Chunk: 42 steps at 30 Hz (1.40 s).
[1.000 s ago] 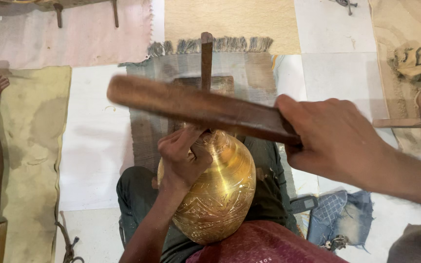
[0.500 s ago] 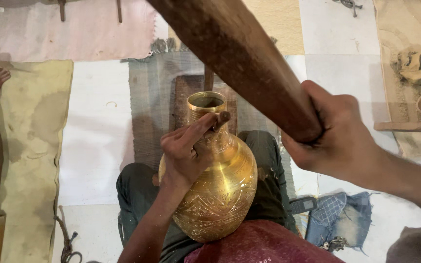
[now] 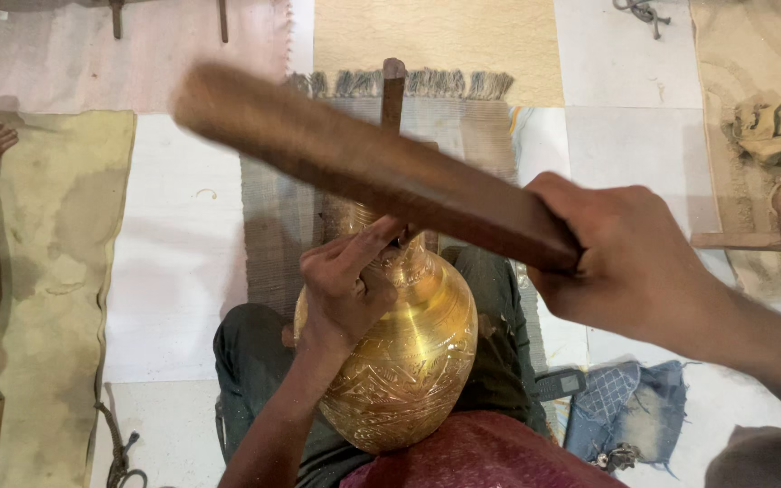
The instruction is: The person sits on the floor and uses a wooden mallet to strike a metal chisel held against a brass vessel, creating decorative patterns. The person repeatedly repositions the chisel and strikes it to continue the engraving.
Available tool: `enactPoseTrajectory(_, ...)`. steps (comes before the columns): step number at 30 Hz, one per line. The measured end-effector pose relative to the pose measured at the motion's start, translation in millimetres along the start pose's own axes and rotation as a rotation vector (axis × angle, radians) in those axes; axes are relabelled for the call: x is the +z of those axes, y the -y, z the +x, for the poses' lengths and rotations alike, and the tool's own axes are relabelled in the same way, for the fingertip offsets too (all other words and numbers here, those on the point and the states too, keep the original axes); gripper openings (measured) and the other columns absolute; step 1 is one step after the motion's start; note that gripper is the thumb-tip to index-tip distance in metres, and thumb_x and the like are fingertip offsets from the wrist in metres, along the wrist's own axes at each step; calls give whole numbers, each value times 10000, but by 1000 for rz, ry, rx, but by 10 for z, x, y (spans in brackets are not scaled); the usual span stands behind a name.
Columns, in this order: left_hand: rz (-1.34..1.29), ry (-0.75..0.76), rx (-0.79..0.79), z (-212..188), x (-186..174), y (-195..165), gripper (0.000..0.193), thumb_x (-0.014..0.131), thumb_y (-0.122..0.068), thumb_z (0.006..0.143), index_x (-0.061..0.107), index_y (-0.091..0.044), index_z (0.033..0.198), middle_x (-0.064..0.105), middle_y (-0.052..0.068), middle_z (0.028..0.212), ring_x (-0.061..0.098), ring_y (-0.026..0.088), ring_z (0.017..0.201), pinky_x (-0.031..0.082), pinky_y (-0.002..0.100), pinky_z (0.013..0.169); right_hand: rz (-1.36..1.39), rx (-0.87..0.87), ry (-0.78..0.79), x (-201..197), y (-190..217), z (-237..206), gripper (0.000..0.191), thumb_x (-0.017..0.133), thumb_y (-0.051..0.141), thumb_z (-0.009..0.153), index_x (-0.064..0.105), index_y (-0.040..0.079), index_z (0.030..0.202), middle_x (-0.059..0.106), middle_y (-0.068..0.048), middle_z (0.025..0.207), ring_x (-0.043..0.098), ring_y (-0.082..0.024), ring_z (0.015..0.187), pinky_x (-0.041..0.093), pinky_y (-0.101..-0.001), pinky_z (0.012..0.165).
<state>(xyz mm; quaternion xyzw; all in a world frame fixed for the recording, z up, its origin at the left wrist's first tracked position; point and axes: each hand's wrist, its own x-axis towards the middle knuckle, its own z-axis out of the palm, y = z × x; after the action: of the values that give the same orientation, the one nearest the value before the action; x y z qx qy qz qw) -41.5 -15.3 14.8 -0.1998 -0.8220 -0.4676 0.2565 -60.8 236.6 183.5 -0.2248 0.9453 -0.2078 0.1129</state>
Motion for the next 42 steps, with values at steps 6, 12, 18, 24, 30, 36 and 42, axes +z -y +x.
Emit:
enactPoseTrajectory(6, -28, 23, -68, -35, 73, 70, 459, 592, 86, 902, 713, -157, 1273, 815, 31, 1033, 826, 152, 811, 688, 272, 670, -99, -12, 14, 37, -63, 32, 363, 773, 54, 696, 580, 96, 1000, 600, -35, 553, 586, -180, 420, 472, -341, 408)
enactPoseTrajectory(12, 24, 2, 36, -29, -11, 12, 573, 520, 67, 799, 654, -121, 1324, 789, 73, 1155, 801, 202, 938, 691, 324, 824, -196, 119, 138, 64, 0, 47, 354, 778, 109, 745, 547, 87, 1012, 629, -26, 618, 634, -172, 500, 504, -322, 465)
enactPoseTrajectory(18, -8, 1, -9, -26, 39, 60, 552, 526, 101, 835, 691, -116, 1315, 808, 61, 1115, 811, 188, 888, 702, 306, 792, 88, 6, 13, 74, 1, -7, 378, 758, 46, 638, 557, 51, 957, 678, -69, 604, 666, -185, 477, 523, -323, 393)
enactPoseTrajectory(24, 15, -18, 63, -38, 3, 39, 535, 592, 45, 819, 654, -117, 1324, 788, 90, 1145, 805, 216, 913, 689, 326, 846, 81, 106, -4, 24, -6, 56, 294, 736, 77, 759, 563, 89, 996, 617, -61, 598, 640, -187, 481, 527, -311, 431)
enactPoseTrajectory(30, -452, -391, 92, 250, -1, -68, 292, 571, 56, 1028, 654, -188, 1165, 774, 44, 1010, 765, 157, 718, 638, 227, 614, -24, 106, -14, 209, -114, -62, 295, 780, 77, 747, 609, 46, 985, 637, -48, 632, 637, -136, 494, 504, -295, 453)
enactPoseTrajectory(36, -516, -161, -203, 304, -212, -91, 109, 682, -19, 901, 729, -40, 997, 715, 207, 1154, 763, 188, 679, 649, 229, 525, 756, 299, -426, 1457, -626, -319, 118, 805, 59, 844, 702, 25, 888, 684, -44, 661, 635, -122, 535, 528, -271, 494)
enactPoseTrajectory(42, -222, 37, -38, 267, -209, -80, 371, 620, 25, 966, 623, -47, 1331, 734, 153, 1204, 806, 265, 1019, 694, 349, 880, 891, 632, -497, 2307, -776, -860, 245, 799, 83, 777, 700, 35, 996, 656, -51, 649, 604, -119, 498, 487, -269, 452)
